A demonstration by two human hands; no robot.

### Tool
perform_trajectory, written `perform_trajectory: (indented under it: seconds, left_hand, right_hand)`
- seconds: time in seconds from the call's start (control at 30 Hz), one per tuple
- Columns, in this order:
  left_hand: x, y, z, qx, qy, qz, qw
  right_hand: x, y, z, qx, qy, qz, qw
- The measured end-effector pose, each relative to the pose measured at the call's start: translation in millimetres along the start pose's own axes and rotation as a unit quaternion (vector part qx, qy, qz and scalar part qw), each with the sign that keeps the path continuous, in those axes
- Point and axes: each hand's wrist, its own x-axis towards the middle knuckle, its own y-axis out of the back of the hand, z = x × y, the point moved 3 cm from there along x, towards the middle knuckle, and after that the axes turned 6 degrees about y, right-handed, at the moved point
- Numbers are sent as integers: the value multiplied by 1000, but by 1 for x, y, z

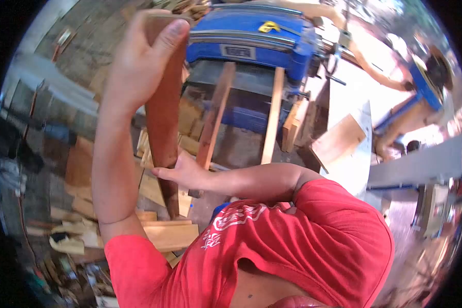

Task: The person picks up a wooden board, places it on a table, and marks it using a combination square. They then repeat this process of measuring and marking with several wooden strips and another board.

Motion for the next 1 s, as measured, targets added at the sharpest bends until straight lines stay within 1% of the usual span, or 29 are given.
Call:
perform_trajectory:
  seconds: [0.03, 0.1, 0.13, 0.17, 0.2, 0.23, 0.27, 0.3, 0.33, 0.37, 0.4, 0.47, 0.5, 0.53, 0.57, 0.6, 0.63, 0.67, 0.7, 0.73, 0.77, 0.8, 0.83, 0.87, 0.9, 0.93, 0.97, 1.0]
  left_hand:
    - [5, -20, -4, 20, -57, -42, 997]
    - [-3, -45, -35, -22, -47, -176, 983]
    - [-15, -50, -81, -3, -17, -221, 975]
    - [-32, -53, -122, 19, 13, -259, 966]
    - [-63, -61, -127, -57, 59, -342, 936]
    - [-102, -64, -164, -81, 222, -430, 871]
    - [-143, -68, -194, -50, 261, -462, 846]
    - [-183, -71, -207, -87, 358, -473, 800]
    - [-217, -82, -220, -252, 401, -509, 719]
    - [-239, -92, -229, -408, 430, -526, 610]
    - [-251, -98, -233, -407, 430, -532, 605]
    - [-265, -108, -240, -473, 493, -403, 609]
    - [-270, -112, -242, -473, 495, -405, 606]
    - [-271, -115, -245, -442, 493, -382, 644]
    - [-271, -118, -246, -410, 490, -358, 681]
    - [-270, -122, -242, -412, 506, -308, 692]
    - [-267, -126, -244, -413, 504, -307, 693]
    - [-265, -132, -247, -401, 482, -290, 723]
    - [-263, -140, -251, -388, 460, -271, 751]
    - [-261, -146, -256, -373, 471, -255, 757]
    - [-261, -153, -258, -372, 473, -249, 759]
    - [-261, -159, -259, -361, 483, -234, 763]
    - [-258, -167, -256, -351, 491, -217, 767]
    - [-254, -175, -251, -338, 499, -197, 773]
    - [-249, -183, -245, -338, 502, -183, 775]
    - [-245, -188, -238, -328, 508, -166, 779]
    - [-242, -194, -231, -318, 514, -151, 782]
    - [-243, -200, -231, -336, 519, -158, 770]
  right_hand:
    - [-8, 8, -6, -6, 10, 20, 1000]
    - [-20, 26, -13, 55, -26, 83, 995]
    - [-21, 37, -4, 119, 12, 116, 986]
    - [-22, 53, 2, 164, -9, 167, 972]
    - [-24, 66, -14, 208, 47, 200, 956]
    - [-24, 90, -10, 218, 51, 172, 959]
    - [-29, 107, -14, 263, -27, 242, 934]
    - [-30, 121, -17, 228, -18, 323, 919]
    - [-31, 138, -10, 223, 8, 329, 918]
    - [-32, 146, -10, 238, -8, 343, 909]
    - [-33, 152, -6, 212, -9, 360, 908]
    - [-39, 165, 7, 186, -15, 383, 904]
    - [-39, 170, 10, 165, -48, 353, 920]
    - [-39, 177, 12, 143, -82, 319, 933]
    - [-40, 187, 11, 144, -83, 320, 933]
    - [-37, 196, 6, 59, -105, 267, 956]
    - [-32, 207, -3, -27, -124, 210, 969]
    - [-32, 229, -19, -146, -127, 290, 937]
    - [-24, 268, -28, -274, -80, 306, 908]
    - [-13, 303, -44, -301, -39, 343, 889]
    - [-3, 312, -88, -354, 27, 354, 865]
    - [14, 365, -95, -418, 119, 335, 836]
    - [29, 387, -125, -504, 165, 327, 782]
    - [45, 411, -147, -534, 177, 319, 763]
    - [64, 440, -164, -609, 160, 304, 715]
    - [83, 464, -179, -659, 199, 264, 675]
    - [106, 496, -185, -702, 168, 261, 641]
    - [128, 522, -193, -746, 92, 253, 610]
